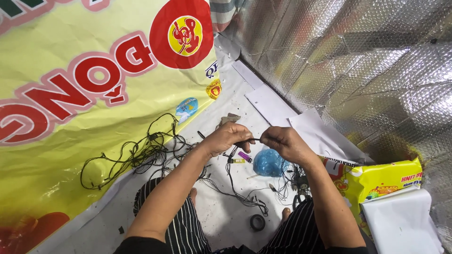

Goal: Untangling a mess of black wires and applying electrical tape to repair or organize them.

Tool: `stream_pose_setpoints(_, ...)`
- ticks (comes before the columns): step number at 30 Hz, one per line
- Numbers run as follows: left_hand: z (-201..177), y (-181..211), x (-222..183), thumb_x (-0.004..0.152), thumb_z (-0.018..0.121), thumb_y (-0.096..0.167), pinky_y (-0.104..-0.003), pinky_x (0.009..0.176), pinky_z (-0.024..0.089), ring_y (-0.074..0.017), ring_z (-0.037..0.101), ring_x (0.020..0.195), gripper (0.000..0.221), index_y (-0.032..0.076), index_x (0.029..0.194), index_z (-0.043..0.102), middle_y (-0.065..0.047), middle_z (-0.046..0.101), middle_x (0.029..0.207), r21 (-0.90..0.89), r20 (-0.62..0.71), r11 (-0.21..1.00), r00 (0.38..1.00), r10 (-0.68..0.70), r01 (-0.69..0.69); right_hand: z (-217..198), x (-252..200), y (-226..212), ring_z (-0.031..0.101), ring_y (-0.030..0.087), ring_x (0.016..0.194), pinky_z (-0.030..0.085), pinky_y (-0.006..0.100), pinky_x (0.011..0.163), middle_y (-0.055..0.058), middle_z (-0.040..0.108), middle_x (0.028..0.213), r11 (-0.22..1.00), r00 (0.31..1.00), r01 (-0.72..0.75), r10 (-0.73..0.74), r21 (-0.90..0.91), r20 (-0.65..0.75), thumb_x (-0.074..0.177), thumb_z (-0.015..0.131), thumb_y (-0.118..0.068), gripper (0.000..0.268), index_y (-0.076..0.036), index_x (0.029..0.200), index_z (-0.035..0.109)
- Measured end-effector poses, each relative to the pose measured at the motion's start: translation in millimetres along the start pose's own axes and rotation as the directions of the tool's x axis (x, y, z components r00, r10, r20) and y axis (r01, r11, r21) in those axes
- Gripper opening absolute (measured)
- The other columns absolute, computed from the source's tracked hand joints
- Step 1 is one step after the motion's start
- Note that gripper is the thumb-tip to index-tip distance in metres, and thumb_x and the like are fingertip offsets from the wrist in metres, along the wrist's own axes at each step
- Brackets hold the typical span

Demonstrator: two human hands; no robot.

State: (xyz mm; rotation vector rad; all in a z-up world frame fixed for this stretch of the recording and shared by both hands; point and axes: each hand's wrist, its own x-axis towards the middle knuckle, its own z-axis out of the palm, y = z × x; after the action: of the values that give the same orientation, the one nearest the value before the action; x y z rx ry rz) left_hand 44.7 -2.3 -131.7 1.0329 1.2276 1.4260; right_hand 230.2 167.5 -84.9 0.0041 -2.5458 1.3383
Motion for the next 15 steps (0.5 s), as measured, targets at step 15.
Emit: stream_pose_setpoints(15,10.1,3.3,12.7,0.097,0.063,0.006,-0.029,0.045,0.061,-0.0179,0.070,0.051,0.014,-0.005,0.088,0.066,-0.008,0.060,0.057,-0.119,-0.173,0.993,0.985,0.002,-0.023,5.8,7.1,14.0,0.071,0.030,0.065,0.057,0.039,0.065,0.014,0.071,0.071,0.992,0.978,0.105,-0.116,-0.069,-0.172,0.092,0.074,-0.009,0.009,-0.003,0.098,0.076)
